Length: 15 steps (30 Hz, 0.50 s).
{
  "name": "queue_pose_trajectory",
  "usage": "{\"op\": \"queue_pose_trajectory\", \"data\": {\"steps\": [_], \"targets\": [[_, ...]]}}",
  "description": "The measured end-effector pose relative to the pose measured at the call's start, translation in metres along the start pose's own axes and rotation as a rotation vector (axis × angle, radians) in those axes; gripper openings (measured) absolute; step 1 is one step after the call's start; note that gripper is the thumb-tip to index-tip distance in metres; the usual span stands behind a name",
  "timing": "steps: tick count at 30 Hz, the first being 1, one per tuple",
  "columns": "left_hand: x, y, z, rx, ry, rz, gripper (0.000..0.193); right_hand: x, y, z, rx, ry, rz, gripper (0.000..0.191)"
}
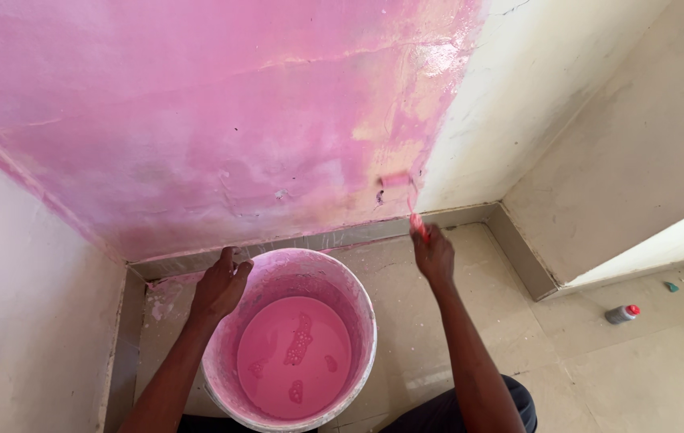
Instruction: The person sits on the floor in front of a wall and paints it pink using a small paint roller, repeatedly dipping the roller into a bucket of pink paint and rolling it onto the unpainted patches of the wall.
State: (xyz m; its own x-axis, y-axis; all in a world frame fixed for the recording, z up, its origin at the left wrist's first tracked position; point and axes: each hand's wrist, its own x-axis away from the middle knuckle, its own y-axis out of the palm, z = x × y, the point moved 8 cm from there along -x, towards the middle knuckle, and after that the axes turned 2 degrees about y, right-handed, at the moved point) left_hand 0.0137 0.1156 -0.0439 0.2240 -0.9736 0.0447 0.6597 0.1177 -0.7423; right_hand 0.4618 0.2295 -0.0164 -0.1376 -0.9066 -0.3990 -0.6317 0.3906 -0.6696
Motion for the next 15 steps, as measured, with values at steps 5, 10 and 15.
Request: {"op": "queue_pose_trajectory", "data": {"steps": [5,10,15], "targets": [[0.002,0.002,-0.002,-0.014,-0.057,-0.023,0.062,-0.029,-0.041,-0.044,-0.165,-0.107,0.108,0.028],[0.004,0.001,0.001,-0.003,-0.080,-0.032,0.062,-0.039,-0.017,-0.033,-0.131,-0.054,0.054,0.029],[0.001,0.002,0.001,-0.005,-0.059,-0.038,0.062,0.017,0.024,0.002,0.003,-0.063,-0.001,0.033]]}}
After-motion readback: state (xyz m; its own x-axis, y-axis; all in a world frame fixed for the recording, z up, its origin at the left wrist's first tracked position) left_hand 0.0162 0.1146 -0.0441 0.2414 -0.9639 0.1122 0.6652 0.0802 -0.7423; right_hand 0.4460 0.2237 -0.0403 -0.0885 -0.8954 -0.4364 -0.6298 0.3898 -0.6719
